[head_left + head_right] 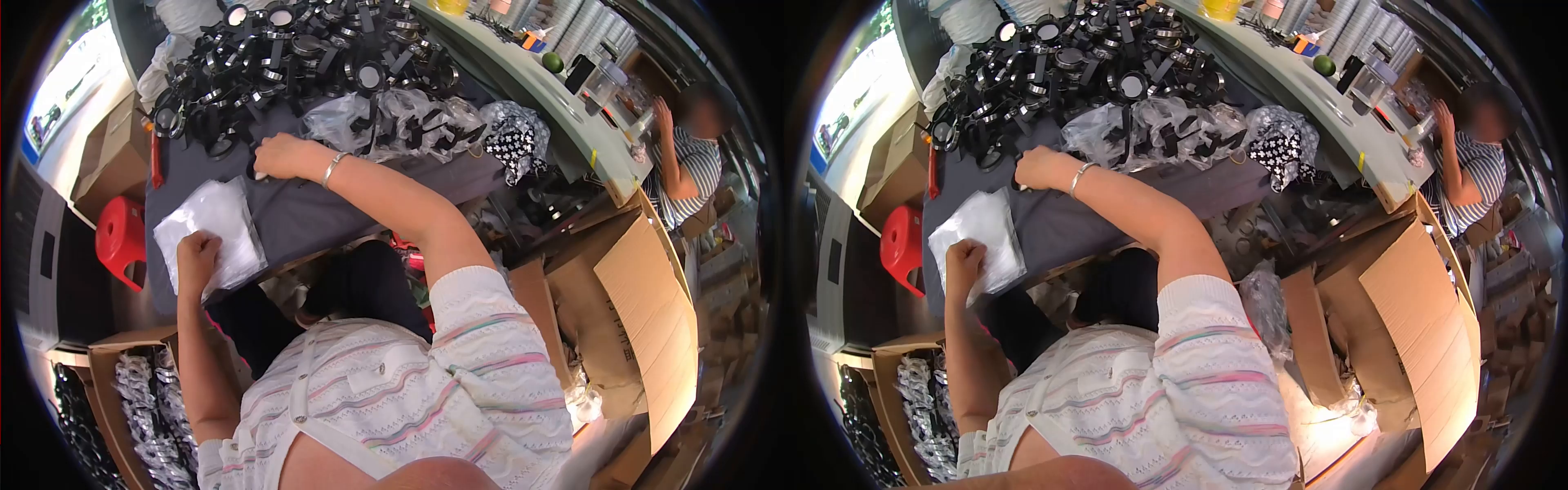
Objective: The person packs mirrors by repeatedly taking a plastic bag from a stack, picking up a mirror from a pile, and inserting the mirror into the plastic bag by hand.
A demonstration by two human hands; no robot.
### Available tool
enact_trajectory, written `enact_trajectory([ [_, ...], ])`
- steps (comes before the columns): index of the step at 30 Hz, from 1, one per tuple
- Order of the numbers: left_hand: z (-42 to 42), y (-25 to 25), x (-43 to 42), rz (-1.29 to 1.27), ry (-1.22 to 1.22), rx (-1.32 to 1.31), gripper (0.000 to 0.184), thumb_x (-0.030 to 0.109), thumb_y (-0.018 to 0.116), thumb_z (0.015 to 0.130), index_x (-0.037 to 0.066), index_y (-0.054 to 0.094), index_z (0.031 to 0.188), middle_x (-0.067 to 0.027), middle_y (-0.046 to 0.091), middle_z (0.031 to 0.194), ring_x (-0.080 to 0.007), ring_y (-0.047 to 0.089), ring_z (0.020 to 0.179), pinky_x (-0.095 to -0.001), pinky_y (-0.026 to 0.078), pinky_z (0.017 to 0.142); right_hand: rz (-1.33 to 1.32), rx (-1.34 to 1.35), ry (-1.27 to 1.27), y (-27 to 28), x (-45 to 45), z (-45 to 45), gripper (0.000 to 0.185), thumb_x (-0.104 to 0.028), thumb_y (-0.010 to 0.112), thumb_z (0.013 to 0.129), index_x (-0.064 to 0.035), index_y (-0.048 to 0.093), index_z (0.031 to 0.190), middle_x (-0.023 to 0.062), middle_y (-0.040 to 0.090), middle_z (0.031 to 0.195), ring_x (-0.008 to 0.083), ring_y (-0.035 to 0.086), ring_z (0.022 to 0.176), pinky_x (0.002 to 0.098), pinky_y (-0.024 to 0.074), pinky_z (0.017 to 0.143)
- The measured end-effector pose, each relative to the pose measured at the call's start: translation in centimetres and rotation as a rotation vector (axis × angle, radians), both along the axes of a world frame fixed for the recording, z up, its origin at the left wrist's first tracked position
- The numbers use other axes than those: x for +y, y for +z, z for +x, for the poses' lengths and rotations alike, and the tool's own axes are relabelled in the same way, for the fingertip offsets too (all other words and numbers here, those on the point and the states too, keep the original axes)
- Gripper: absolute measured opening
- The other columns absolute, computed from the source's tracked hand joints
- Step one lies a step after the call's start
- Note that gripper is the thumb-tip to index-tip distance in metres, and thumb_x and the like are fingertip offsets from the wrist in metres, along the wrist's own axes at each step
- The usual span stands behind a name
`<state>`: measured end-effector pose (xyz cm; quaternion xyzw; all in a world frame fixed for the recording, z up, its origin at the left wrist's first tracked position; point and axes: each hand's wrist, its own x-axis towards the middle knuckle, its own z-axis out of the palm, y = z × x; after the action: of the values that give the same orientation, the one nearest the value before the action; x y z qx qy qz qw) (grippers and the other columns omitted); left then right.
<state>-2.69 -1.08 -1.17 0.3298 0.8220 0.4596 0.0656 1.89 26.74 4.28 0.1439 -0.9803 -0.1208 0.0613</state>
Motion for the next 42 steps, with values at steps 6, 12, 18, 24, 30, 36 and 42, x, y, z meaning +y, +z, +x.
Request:
enact_trajectory([
  [6, 0.2, 0.3, 0.7, -0.059, 0.131, 0.077, 0.026, 0.021, 0.072, 0.071, -0.004, 0.064, 0.066, -0.0142, 0.059, 0.054, -0.0181, 0.058, 0.046, -0.0349, 0.042, 0.046, 0.026, 0.193, 0.101, 4.3, -4.5, 1.0, 0.008, -0.015, 0.06, 0.075, -0.0113, 0.066, 0.079, 0.0098, 0.067, 0.08, 0.029, 0.065, 0.081, 0.0461, 0.0392, 0.071],
  [12, 0.4, -0.2, 0.5, 0.155, 0.141, -0.109, 0.027, 0.018, 0.077, 0.07, 0.0, 0.059, 0.062, -0.0044, 0.05, 0.05, -0.0099, 0.046, 0.048, -0.0303, 0.038, 0.047, -0.179, -0.053, -0.175, -0.2, -6.6, 2.3, 0.02, -0.008, 0.056, 0.078, -0.0028, 0.059, 0.097, 0.0184, 0.06, 0.107, 0.0356, 0.056, 0.101, 0.0491, 0.0413, 0.089],
  [18, 0.4, -0.1, 0.7, 0.216, 0.091, -0.113, 0.033, 0.016, 0.077, 0.071, 0.001, 0.052, 0.057, -0.0008, 0.041, 0.049, -0.0081, 0.035, 0.05, -0.0298, 0.033, 0.046, -0.104, 0.132, -0.054, -2.0, -4.0, 2.9, 0.024, -0.008, 0.058, 0.078, -0.0069, 0.062, 0.101, 0.021, 0.054, 0.119, 0.0361, 0.049, 0.112, 0.0475, 0.0424, 0.091],
  [24, 0.5, 0.9, 0.4, 0.171, 0.034, -0.1, 0.027, 0.018, 0.07, 0.079, 0.0, 0.058, 0.065, -0.0018, 0.046, 0.053, -0.01, 0.039, 0.053, -0.0309, 0.035, 0.051, 0.03, 0.041, -0.123, -1.4, -2.8, 1.9, 0.016, -0.01, 0.059, 0.078, -0.0071, 0.064, 0.093, 0.0163, 0.062, 0.1, 0.0331, 0.057, 0.099, 0.0449, 0.0433, 0.083],
  [30, 0.2, 0.4, 0.3, 0.251, -0.015, -0.13, 0.018, 0.015, 0.063, 0.086, -0.001, 0.065, 0.078, -0.0005, 0.055, 0.062, -0.0072, 0.048, 0.06, -0.0265, 0.041, 0.058, -0.009, 0.114, -0.096, -0.3, -1.7, 2.1, 0.013, -0.013, 0.062, 0.078, -0.0071, 0.063, 0.089, 0.0148, 0.063, 0.09, 0.0317, 0.06, 0.091, 0.0435, 0.0426, 0.079],
  [36, -0.1, 0.9, 0.6, 0.33, 0.033, -0.119, 0.013, 0.008, 0.065, 0.081, 0.0, 0.064, 0.072, 0.0011, 0.055, 0.06, -0.0049, 0.047, 0.058, -0.0236, 0.038, 0.054, -1.079, 0.115, 0.028, 2.9, -3.9, 4.4, 0.017, -0.006, 0.069, 0.076, -0.0046, 0.063, 0.092, 0.0057, 0.064, 0.088, 0.0168, 0.061, 0.081, 0.0318, 0.0474, 0.074],
  [42, 0.0, 1.9, 1.5, 0.53, 0.061, -0.299, 0.013, 0.004, 0.062, 0.082, 0.002, 0.062, 0.069, 0.0032, 0.056, 0.063, -0.0038, 0.047, 0.057, -0.0223, 0.036, 0.051, -1.839, -0.157, 0.164, 3.5, -9.3, 7.8, 0.024, 0.002, 0.067, 0.079, -0.0017, 0.061, 0.103, 0.0002, 0.062, 0.096, 0.0067, 0.057, 0.083, 0.0233, 0.0489, 0.074],
])
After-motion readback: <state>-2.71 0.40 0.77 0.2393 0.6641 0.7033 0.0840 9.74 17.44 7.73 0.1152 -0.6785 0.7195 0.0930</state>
